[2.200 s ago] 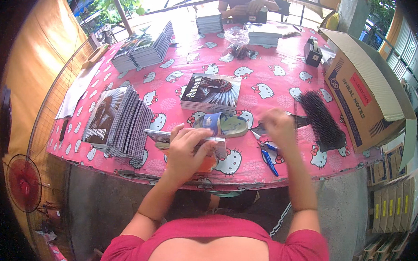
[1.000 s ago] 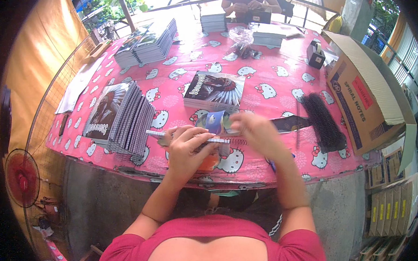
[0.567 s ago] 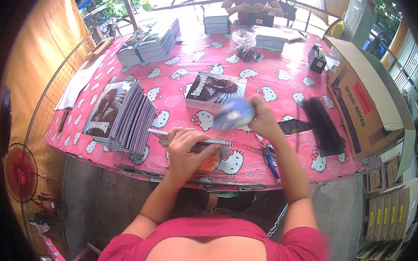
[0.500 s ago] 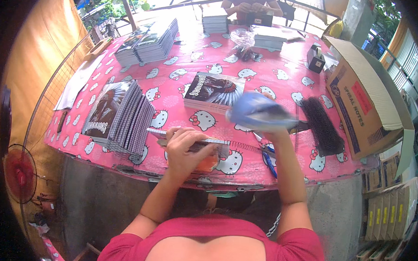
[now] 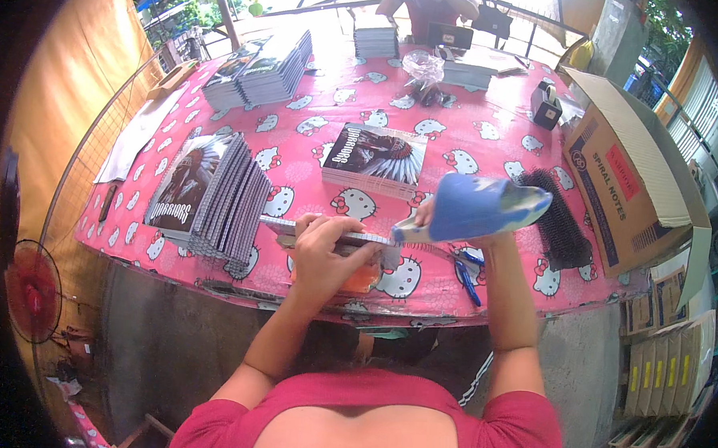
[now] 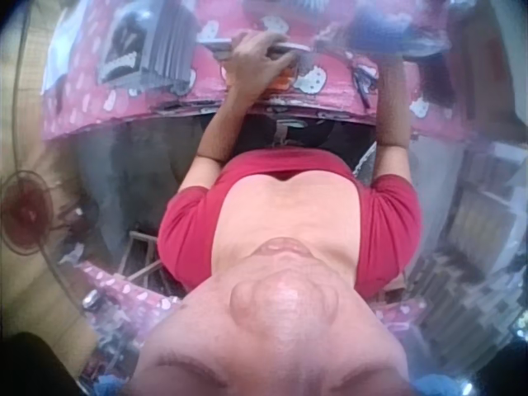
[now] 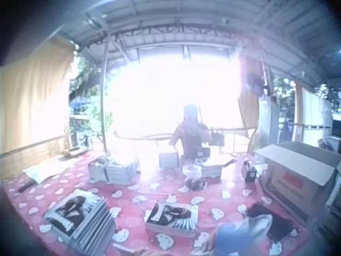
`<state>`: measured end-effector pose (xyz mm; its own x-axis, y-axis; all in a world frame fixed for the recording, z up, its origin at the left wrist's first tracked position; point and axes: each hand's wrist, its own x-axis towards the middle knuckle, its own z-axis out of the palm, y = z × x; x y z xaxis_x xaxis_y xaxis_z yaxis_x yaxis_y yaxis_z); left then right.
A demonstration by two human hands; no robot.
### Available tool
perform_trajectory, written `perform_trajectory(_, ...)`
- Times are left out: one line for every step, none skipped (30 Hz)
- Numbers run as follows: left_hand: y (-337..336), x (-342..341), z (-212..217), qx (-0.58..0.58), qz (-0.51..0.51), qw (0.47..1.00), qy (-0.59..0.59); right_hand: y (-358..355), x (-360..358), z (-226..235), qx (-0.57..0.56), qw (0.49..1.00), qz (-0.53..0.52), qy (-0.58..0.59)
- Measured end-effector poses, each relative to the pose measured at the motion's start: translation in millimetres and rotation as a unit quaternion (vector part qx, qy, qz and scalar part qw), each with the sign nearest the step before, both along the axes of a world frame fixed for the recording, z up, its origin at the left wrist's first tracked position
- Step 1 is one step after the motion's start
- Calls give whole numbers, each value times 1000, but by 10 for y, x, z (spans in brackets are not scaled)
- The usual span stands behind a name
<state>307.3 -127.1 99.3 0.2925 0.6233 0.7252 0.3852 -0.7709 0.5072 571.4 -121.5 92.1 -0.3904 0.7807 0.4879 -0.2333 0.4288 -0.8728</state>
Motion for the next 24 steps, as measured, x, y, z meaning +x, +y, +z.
perform_trajectory(-5, -2, -4, 3, 1, 1000, 1, -9, 2, -9, 17, 999, 13, 24)
perform_trajectory(2, 2, -1, 6, 2, 1000, 2, -3, 116, 13, 59, 989, -88, -106)
perform_trajectory(9, -3, 7, 11, 4, 1000, 2, -4, 146, 70, 101, 949, -185, -235)
perform_trajectory(-1, -24, -3, 7, 8, 1000, 4, -64, 45, 40, 26, 978, -185, -93)
perform_trajectory(-14, -55, -20, 4, 12, 1000, 6, -87, 13, 28, 36, 968, -208, -138)
perform_trajectory(-5, -17, -12, 4, 10, 1000, -1, -125, 49, 86, 49, 951, -239, -192)
perform_trajectory(-9, 6, -13, 2, 8, 1000, -2, -161, 64, 90, 58, 932, -265, -239)
perform_trajectory(-9, 31, -10, 0, 7, 1000, -4, -34, 130, -150, -61, 922, -274, -265)
perform_trajectory(-2, 17, -19, -3, 11, 1000, -2, 5, 35, -248, -4, 901, -309, -304)
perform_trajectory(-2, 20, -15, -3, 12, 1000, 1, 11, 24, -338, -6, 841, -350, -413)
perform_trajectory(-5, 25, -11, -3, 12, 1000, 4, 0, 29, -419, -9, 766, -385, -515)
perform_trajectory(-7, 12, -6, -3, 17, 1000, 8, -35, 17, -426, 49, 763, -389, -514)
perform_trajectory(-10, 7, 1, -2, 16, 1000, 9, -86, 26, -421, 106, 757, -392, -512)
perform_trajectory(-15, 8, 10, -1, 16, 1000, 10, -118, 35, -408, 112, 785, -387, -470)
perform_trajectory(-15, 22, 18, -1, 13, 1000, 11, -164, 27, -346, 119, 811, -381, -428)
perform_trajectory(-7, 14, 10, 2, 18, 1000, 11, -262, -101, -79, 74, 865, -358, -343)
perform_trajectory(-3, 3, -3, 4, 23, 1000, 11, -365, -252, 168, 26, 909, -330, -253)
perform_trajectory(-2, -8, -30, 5, 26, 1000, 13, -478, -448, 305, -58, 922, -289, -252)
perform_trajectory(-7, 2, -20, 2, 25, 1000, 14, -543, -534, 300, -22, 912, -309, -271)
perform_trajectory(-14, 3, -5, 0, 25, 1000, 16, -602, -601, 285, 14, 899, -327, -290)
perform_trajectory(-13, 8, 1, -2, 28, 999, 15, -643, -664, 286, 53, 886, -341, -310)
perform_trajectory(-12, 12, -5, -3, 25, 1000, 11, -704, -743, 339, 72, 872, -377, -305)
perform_trajectory(-12, 13, -15, -3, 22, 1000, 7, -727, -770, 327, 70, 865, -392, -305)
perform_trajectory(-18, 13, -19, -4, 18, 1000, 6, -754, -791, 307, 66, 859, -408, -302)
